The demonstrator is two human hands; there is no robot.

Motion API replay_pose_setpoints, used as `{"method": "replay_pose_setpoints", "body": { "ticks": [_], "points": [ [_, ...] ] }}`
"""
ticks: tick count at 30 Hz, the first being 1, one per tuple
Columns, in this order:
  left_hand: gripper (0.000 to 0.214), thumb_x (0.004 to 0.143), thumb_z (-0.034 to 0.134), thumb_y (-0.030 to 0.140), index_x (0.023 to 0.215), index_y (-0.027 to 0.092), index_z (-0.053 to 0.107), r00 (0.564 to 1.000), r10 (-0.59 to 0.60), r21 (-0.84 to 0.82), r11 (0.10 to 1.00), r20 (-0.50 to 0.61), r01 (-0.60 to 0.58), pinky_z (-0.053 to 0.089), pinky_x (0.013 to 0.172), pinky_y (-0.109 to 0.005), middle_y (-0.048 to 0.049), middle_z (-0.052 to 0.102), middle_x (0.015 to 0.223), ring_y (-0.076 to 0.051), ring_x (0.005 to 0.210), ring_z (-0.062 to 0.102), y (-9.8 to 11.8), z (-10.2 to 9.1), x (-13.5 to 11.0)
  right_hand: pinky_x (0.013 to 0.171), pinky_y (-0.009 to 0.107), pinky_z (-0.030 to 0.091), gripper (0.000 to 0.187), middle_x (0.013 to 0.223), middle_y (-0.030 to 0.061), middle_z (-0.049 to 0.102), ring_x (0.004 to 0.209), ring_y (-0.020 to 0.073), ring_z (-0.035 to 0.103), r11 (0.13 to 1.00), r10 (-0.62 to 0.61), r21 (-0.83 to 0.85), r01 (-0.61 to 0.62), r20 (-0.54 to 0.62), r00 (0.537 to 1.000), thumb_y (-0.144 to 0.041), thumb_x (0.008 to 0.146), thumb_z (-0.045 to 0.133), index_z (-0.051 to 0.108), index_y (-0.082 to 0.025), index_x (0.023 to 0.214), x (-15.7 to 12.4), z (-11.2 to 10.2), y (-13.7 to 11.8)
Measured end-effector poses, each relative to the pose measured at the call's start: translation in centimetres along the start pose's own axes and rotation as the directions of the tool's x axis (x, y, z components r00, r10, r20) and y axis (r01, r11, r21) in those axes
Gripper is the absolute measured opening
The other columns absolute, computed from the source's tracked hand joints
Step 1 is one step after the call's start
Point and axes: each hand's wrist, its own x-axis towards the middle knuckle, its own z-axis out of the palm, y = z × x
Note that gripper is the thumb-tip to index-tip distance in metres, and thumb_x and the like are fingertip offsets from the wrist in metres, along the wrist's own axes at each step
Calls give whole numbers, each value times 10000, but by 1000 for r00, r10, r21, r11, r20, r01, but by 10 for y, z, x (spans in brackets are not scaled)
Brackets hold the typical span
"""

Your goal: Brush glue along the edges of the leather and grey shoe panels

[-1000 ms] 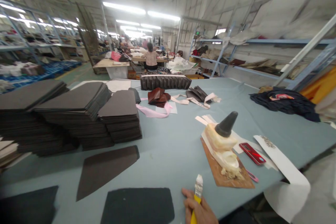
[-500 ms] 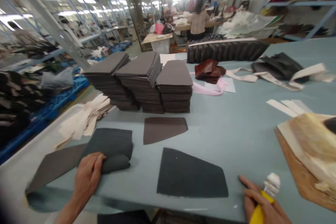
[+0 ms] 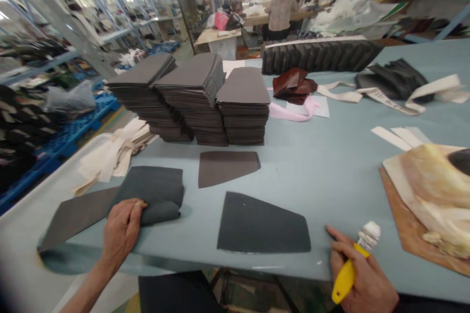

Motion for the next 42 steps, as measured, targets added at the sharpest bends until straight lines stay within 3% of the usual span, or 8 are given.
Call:
{"method": "replay_pose_setpoints", "body": {
  "ticks": [3, 13, 19, 23, 31, 35, 38, 42],
  "points": [
    [253, 1049, 523, 319, 880, 244, 695, 1000, 0, -3, 1000, 3, 0, 542, 886, -383, -47, 778, 909, -237, 893, 712, -3, 0, 1, 701, 309, 604, 74, 1021, 60, 876, 754, 204, 801, 991, -126, -43, 127, 25, 992, -241, 1048, 642, 702, -206, 1022, 3, -2, -2],
    [313, 1060, 486, 367, 871, 237, 699, 998, 69, 44, 997, -4, -69, 524, 858, -377, -65, 783, 878, -254, 857, 714, -8, 6, 6, 821, 341, 647, 70, 1075, 96, 865, 916, 229, 826, 997, -72, 17, 71, 31, 997, -157, 1020, 651, 695, -210, 1029, 2, 0, -4],
    [393, 1075, 419, 411, 875, 224, 700, 998, 54, 51, 997, 40, -56, 527, 853, -424, -114, 777, 899, -297, 885, 704, -6, 4, 8, 860, 352, 658, 112, 1099, 102, 861, 973, 232, 823, 999, -42, 31, 41, 34, 999, -114, 994, 652, 677, -214, 1038, 1, 0, -4],
    [385, 1068, 399, 413, 865, 250, 684, 999, 10, 45, 999, 51, -12, 549, 904, -457, -74, 761, 886, -285, 896, 703, -4, 5, 7, 845, 341, 655, 136, 1098, 109, 861, 956, 226, 822, 998, -49, 30, 48, 46, 998, -91, 980, 648, 673, -211, 1039, 4, -2, -5],
    [280, 1045, 439, 387, 1024, 248, 681, 995, -32, 50, 998, -100, 37, 532, 1118, -593, -77, 781, 1094, -303, 1145, 728, -2, 0, -2, 856, 371, 660, 147, 1118, 97, 860, 978, 239, 820, 998, -21, 52, 18, 51, 998, -115, 977, 647, 681, -231, 1060, 3, -2, -5],
    [216, 979, 678, 387, 1151, 256, 676, 990, 90, 33, 996, -105, -86, 516, 1119, -586, -86, 775, 1205, -325, 1165, 732, 41, -3, -9, 860, 367, 654, 143, 1122, 97, 859, 974, 235, 820, 999, -13, 45, 10, 58, 998, -113, 978, 642, 674, -228, 1058, 4, -3, -7],
    [294, 996, 698, 386, 1246, 242, 639, 983, 178, -117, 978, 42, -172, 561, 1026, -545, -116, 753, 1188, -338, 1134, 718, 95, 3, -10, 873, 374, 654, 136, 1138, 105, 855, 998, 236, 820, 999, -4, 51, 1, 69, 998, -111, 987, 636, 667, -224, 1055, 4, -4, -7],
    [361, 1024, 659, 457, 1306, 240, 598, 915, 369, -301, 902, 165, -310, 564, 980, -487, -129, 731, 1253, -316, 1134, 698, 155, 22, -4, 901, 391, 657, 121, 1155, 109, 848, 1038, 244, 814, 998, -1, 68, -5, 87, 996, -119, 988, 650, 670, -224, 1045, 5, -4, -7]
  ]
}}
